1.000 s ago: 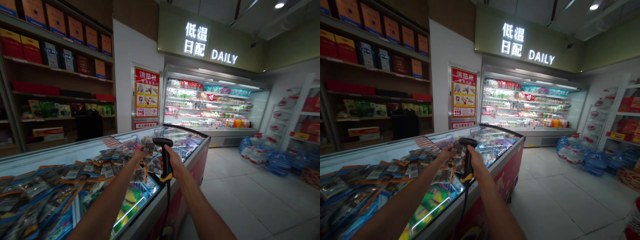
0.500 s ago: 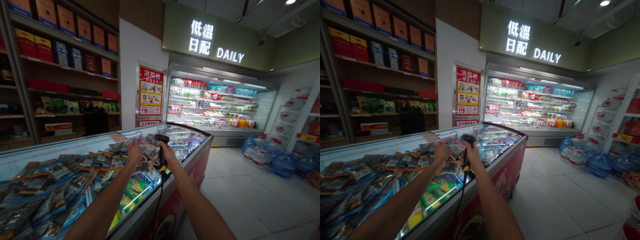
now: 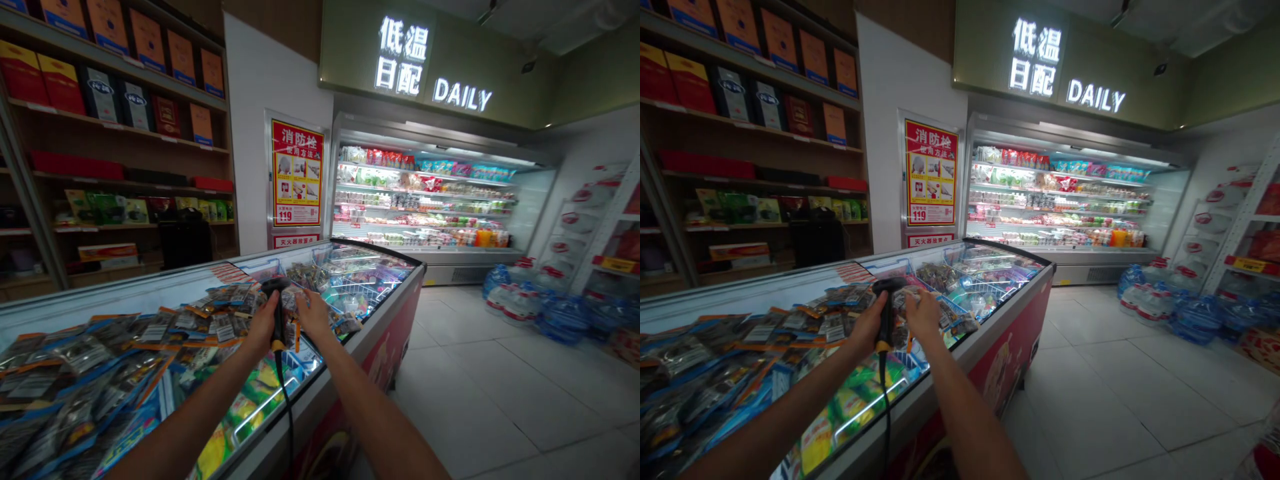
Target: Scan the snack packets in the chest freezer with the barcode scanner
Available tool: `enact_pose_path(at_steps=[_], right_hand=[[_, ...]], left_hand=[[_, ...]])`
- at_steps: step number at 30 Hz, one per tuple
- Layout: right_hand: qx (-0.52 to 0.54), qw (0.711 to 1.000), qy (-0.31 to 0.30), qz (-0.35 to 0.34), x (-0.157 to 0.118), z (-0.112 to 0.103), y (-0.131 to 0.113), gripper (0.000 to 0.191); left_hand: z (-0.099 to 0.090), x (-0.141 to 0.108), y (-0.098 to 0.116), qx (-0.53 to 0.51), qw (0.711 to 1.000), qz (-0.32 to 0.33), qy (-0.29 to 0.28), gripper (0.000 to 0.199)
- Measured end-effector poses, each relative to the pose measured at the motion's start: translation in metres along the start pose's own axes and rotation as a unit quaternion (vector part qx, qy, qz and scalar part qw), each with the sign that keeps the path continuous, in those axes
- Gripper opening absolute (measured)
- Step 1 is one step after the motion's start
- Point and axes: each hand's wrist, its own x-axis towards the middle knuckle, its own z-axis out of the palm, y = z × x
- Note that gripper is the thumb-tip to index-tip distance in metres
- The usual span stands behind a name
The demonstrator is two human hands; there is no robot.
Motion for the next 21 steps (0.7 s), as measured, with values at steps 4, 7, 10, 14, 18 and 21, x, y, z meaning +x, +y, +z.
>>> enact_pose_path(at_steps=[4, 7, 10, 14, 18, 21], right_hand=[[-0.138, 0.986, 0.036, 0.089, 0.034, -0.038, 0.045, 0.034], [-0.134, 0.985, 0.020, 0.104, 0.051, -0.049, 0.068, 0.019], [-0.109, 0.989, -0.005, 0.095, 0.060, -0.048, 0.077, 0.023], [0.068, 0.995, 0.050, 0.059, 0.073, -0.037, 0.080, 0.017], [0.259, 0.954, 0.145, 0.042, 0.092, -0.017, 0.090, 0.030], [0.302, 0.932, 0.195, 0.048, 0.100, -0.009, 0.103, 0.037]], left_hand=[[-0.016, 0.027, 0.017, -0.051, 0.997, -0.046, -0.047, 0.037], [-0.022, 0.042, 0.024, -0.067, 0.994, -0.039, -0.077, 0.036], [-0.024, 0.044, 0.020, -0.067, 0.991, -0.069, -0.095, 0.033], [-0.021, 0.035, 0.004, -0.065, 0.986, -0.120, -0.092, 0.033], [-0.015, 0.028, -0.010, -0.078, 0.982, -0.131, -0.113, 0.036], [-0.011, 0.028, -0.016, -0.091, 0.978, -0.133, -0.133, 0.039]])
